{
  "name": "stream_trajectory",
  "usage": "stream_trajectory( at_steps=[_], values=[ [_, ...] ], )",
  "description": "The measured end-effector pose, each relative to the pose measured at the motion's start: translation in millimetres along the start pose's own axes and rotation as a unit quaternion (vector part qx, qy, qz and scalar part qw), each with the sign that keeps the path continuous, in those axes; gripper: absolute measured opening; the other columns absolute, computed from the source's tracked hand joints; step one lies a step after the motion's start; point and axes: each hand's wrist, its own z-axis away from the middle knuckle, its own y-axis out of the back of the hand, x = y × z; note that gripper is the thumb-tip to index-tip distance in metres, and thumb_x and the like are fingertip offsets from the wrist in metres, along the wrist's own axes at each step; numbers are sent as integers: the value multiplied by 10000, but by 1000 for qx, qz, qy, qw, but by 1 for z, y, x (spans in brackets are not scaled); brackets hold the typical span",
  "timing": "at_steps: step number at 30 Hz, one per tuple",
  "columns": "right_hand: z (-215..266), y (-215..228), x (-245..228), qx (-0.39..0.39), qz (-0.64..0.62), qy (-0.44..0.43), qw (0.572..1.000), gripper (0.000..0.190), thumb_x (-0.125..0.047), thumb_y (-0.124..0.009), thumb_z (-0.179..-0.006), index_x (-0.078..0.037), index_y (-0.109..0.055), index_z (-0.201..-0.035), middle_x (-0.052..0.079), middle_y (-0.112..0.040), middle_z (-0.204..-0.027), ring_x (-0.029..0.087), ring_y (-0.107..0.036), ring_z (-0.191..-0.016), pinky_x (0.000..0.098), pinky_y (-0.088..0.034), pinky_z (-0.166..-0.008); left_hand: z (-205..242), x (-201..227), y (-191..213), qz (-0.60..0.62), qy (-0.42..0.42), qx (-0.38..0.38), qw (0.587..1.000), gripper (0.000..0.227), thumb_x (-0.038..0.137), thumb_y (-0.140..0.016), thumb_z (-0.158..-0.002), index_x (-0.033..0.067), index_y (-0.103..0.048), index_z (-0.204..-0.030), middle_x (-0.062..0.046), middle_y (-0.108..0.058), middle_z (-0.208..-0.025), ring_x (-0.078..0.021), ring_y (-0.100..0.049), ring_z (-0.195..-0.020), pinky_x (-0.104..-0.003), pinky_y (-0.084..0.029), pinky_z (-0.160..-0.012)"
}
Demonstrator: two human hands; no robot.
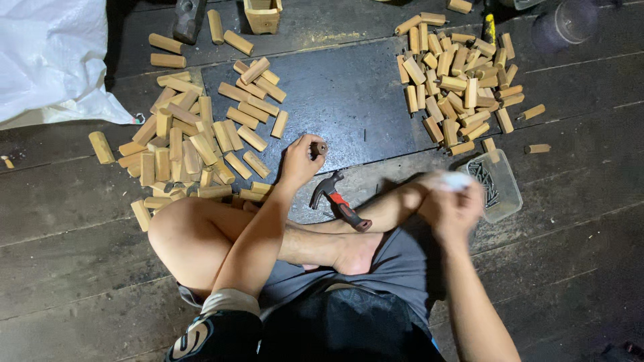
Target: The person sits on the floor and repeatedly applies glue to small wooden blocks, inserts a nail, and hammers it in. They then place the finished block into a pile and repeat the process with new blocks.
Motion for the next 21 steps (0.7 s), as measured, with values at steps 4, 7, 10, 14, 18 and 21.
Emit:
stream_trajectory(
  at_steps=[4, 7, 10, 14, 18, 21],
  values=[
    [47, 95, 73, 148, 15, -88, 985, 302, 71, -699, -985, -32, -513, -1200, 104, -554, -1109, 254, -600, -1050, 394, -500, -1006, 2, 9, 3, 0, 5, 1, 1000, 356, 37, -749, -719, 66, -679, -1068, -205, -716, -1009, -402, -707, -963, -397, -634, -805],
    [134, 174, 181, 226, 221, -53, 947, 323, 122, -815, -939, 96, -598, -1178, 300, -582, -1032, 404, -627, -1007, 477, -486, -919, 2, 5, 0, 4, 18, -2, 1000, 381, 59, -806, -726, 44, -667, -1080, -227, -704, -1032, -415, -703, -976, -383, -643, -813],
    [212, 209, 249, 270, 333, -160, 889, 329, -5, -901, -858, 59, -669, -1083, 279, -653, -920, 433, -684, -892, 454, -527, -791, 6, 10, 2, -1, 34, 0, 999, 372, 66, -819, -735, 33, -660, -1070, -234, -700, -1020, -425, -707, -963, -396, -645, -811],
    [243, 198, 233, 281, 362, -307, 834, 332, -158, -932, -834, -38, -667, -994, 163, -671, -863, 363, -676, -821, 412, -504, -714, 6, 17, 4, -27, 46, 2, 999, 365, 106, -822, -751, 42, -652, -1067, -243, -700, -989, -400, -730, -891, -422, -658, -753],
    [249, 203, 232, 271, 350, -391, 807, 396, -296, -983, -782, -87, -718, -989, 159, -714, -880, 365, -709, -856, 404, -511, -718, 5, 14, 6, -34, 55, 4, 998, 364, 133, -845, -735, 59, -653, -1036, -217, -704, -952, -378, -741, -836, -437, -641, -724],
    [231, 163, 154, 336, 383, -438, 740, 374, -299, -900, -845, -123, -640, -1049, 60, -701, -986, 342, -672, -957, 593, -452, -850, 4, 2, 4, -65, 22, -18, 997, 321, 189, -830, -804, 122, -629, -1046, -59, -720, -964, -252, -669, -834, -353, -520, -749]
  ],
)
